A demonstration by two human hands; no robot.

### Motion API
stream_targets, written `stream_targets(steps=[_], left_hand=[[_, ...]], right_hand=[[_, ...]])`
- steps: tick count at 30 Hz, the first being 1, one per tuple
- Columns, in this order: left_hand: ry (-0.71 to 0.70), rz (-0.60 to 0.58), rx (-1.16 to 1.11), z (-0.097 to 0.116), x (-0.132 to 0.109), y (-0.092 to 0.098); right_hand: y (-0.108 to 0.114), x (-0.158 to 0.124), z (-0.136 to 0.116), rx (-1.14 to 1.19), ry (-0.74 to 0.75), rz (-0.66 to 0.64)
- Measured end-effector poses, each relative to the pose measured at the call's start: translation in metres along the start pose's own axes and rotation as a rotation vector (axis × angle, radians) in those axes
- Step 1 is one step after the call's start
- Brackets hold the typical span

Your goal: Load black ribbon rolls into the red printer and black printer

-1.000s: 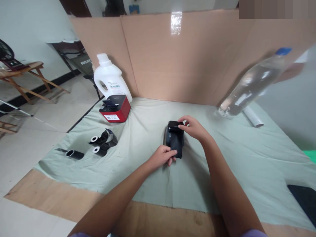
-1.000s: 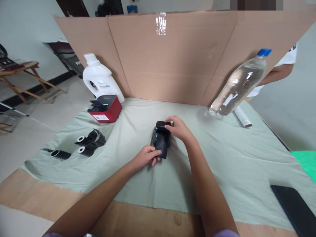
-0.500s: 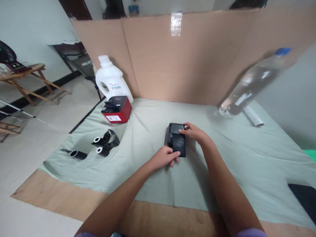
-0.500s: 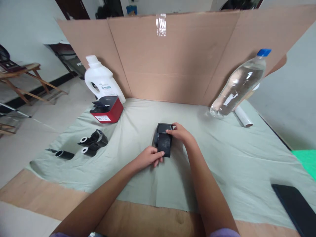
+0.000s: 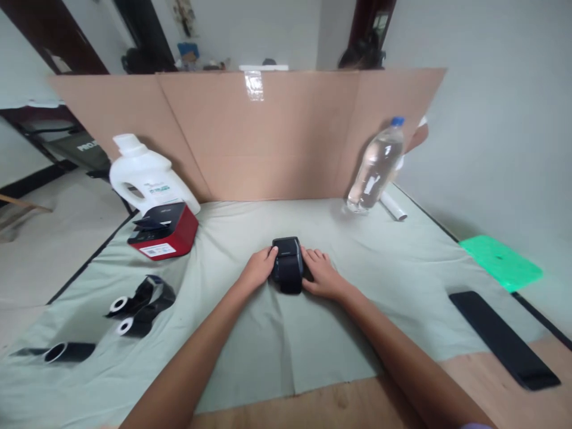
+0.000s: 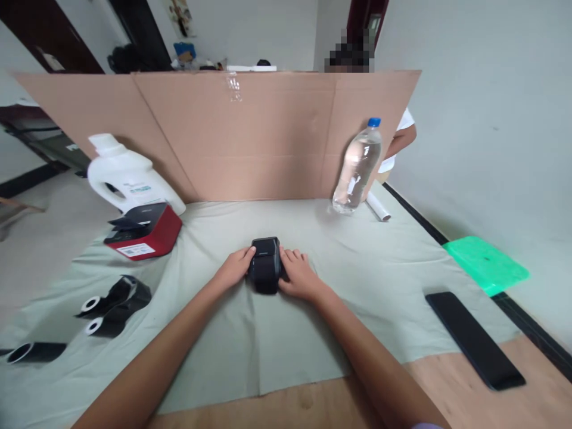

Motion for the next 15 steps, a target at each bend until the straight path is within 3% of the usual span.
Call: stream_targets(steps=[4,7,15], left_hand=[[0.005,0.013,-0.026,0.017,-0.001,-0.021],[-0.083,0.063,-0.004,0.048,0.015,-0.047],[-0.23,-0.034,0.005,0.155,0.091,-0.168]], right_hand=[[0.012,-0.005,0.02,0.06,0.02,0.042],[0.034,-0.01,0.053,0.072,-0.02,0.1],[0.106,-0.05,0.175,0.059,-0.334,0.315]])
Point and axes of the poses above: each hand's wrist, its own x-axis towards the middle knuckle, its own y-axis out of the back of the hand, z = x × y, the point moved 3 cm from there along x, towards the middle knuckle, and after that the axes turned 7 degrees about z, right-handed, at the moved point
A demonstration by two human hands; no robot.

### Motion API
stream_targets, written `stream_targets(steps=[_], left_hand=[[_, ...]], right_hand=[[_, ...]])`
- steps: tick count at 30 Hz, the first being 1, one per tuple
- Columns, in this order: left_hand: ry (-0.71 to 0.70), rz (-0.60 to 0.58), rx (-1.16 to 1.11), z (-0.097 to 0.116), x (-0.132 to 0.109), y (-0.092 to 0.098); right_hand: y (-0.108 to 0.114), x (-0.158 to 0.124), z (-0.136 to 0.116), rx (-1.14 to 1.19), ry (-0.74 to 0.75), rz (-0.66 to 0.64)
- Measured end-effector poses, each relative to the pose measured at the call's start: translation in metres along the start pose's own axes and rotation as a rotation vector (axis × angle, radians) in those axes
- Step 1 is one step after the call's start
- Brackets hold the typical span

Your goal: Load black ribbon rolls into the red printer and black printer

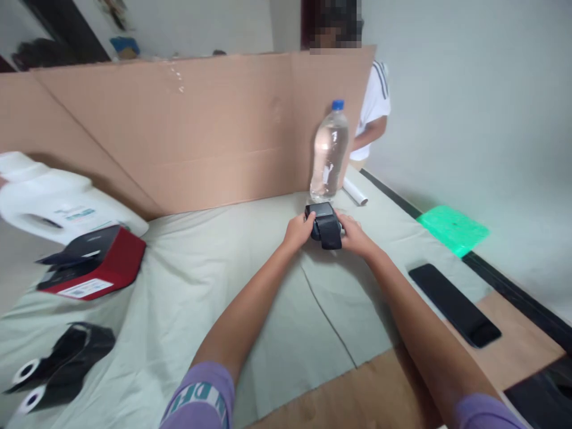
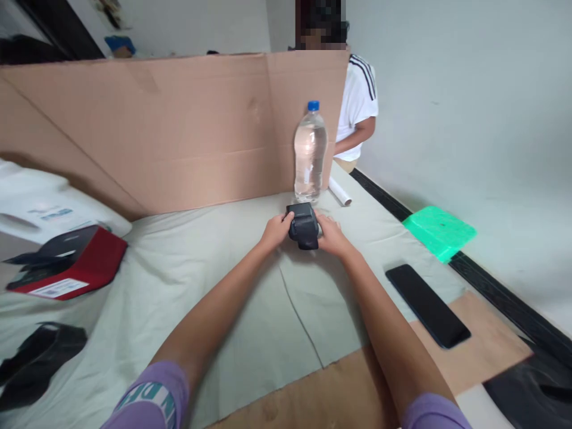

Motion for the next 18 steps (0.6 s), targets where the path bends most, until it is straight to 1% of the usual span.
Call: stream_targets(steps=[2,3,6,9,13,16,18], left_hand=[[-0.023,-0.021,-0.008,0.014,0.014,-0.025],[-0.032,-0.03,-0.01,0.019,0.019,-0.035],[-0.048,-0.043,-0.004,0.024,0.026,-0.053],[-0.052,-0.032,0.001,0.023,0.026,-0.06],[-0.065,-0.024,-0.022,0.018,0.024,-0.065],[-0.069,-0.035,-0.058,0.017,0.023,-0.067],[-0.066,-0.04,-0.082,0.016,0.02,-0.064]], right_hand=[[0.011,-0.002,0.023,-0.055,-0.083,0.041],[0.015,-0.003,0.032,-0.09,-0.123,0.047],[0.019,-0.005,0.051,-0.192,-0.207,0.004],[0.019,-0.006,0.058,-0.247,-0.25,-0.049],[0.02,-0.009,0.06,-0.293,-0.298,-0.07],[0.022,-0.011,0.062,-0.292,-0.323,-0.085],[0.028,-0.012,0.064,-0.284,-0.331,-0.101]])
Point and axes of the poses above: each hand's wrist, its own x-axis towards the middle knuckle, its own y-axis out of the back of the hand, z = x × y, the point moved 3 cm from there along x, towards the middle knuckle, and after that the axes turned 7 degrees about z, right-handed, at the moved point
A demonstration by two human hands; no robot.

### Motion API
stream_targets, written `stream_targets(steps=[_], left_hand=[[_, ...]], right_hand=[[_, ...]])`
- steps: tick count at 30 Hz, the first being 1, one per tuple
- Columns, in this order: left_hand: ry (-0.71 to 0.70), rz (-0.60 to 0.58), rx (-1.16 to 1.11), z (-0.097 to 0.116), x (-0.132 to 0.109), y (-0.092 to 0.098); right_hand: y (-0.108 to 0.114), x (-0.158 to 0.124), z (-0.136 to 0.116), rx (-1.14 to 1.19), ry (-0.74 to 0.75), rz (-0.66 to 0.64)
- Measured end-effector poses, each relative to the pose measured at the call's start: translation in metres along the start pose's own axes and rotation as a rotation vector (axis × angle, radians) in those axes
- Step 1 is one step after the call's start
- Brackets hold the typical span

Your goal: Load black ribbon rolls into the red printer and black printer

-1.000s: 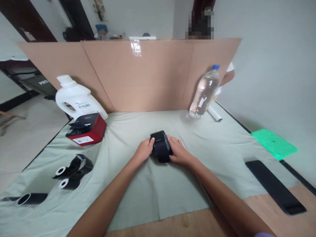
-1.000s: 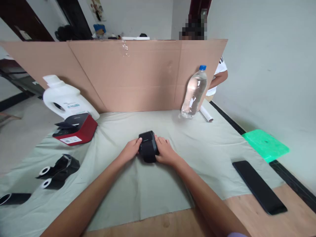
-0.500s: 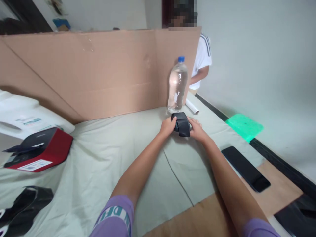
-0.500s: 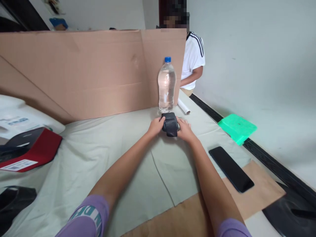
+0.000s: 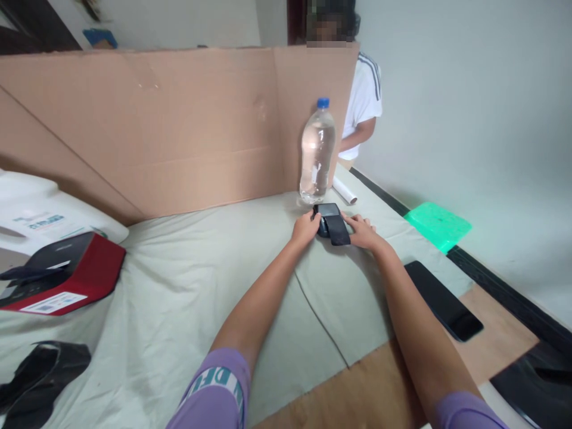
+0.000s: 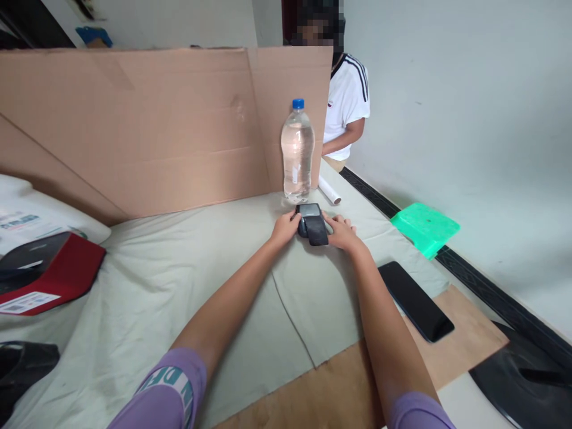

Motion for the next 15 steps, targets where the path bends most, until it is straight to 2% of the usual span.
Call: stream_targets(steps=[2,4,6,7,9,11,13,15], left_hand=[[0.011,0.013,-0.013,-0.002,-0.009,0.011],[0.028,0.037,-0.013,-0.009,-0.027,0.035],[0.038,0.069,-0.005,-0.021,-0.054,0.076],[0.029,0.094,0.002,-0.029,-0.068,0.103],[0.006,0.228,0.042,-0.046,-0.098,0.174],[-0.035,0.443,0.135,-0.068,-0.125,0.261],[-0.05,0.722,0.26,-0.096,-0.149,0.353],[0.009,0.997,0.315,-0.131,-0.171,0.44]], right_hand=[[0.01,-0.001,0.007,0.018,-0.019,-0.027],[0.026,-0.003,0.015,0.075,-0.074,-0.05],[0.049,-0.01,0.014,0.185,-0.121,-0.028],[0.06,-0.014,0.007,0.258,-0.11,0.001],[0.08,-0.026,-0.027,0.417,0.012,0.075],[0.085,-0.043,-0.086,0.522,0.204,0.086],[0.066,-0.061,-0.163,0.602,0.368,0.0],[0.027,-0.078,-0.248,0.674,0.546,-0.09]])
Point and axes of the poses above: each hand's wrist, its own x-axis towards the middle knuckle, its own y-axis out of the back of the hand, z = x × y, the point moved 3 cm from there along x, towards the middle knuckle, and after that the axes turned 7 degrees about z, right-handed, at the moved point
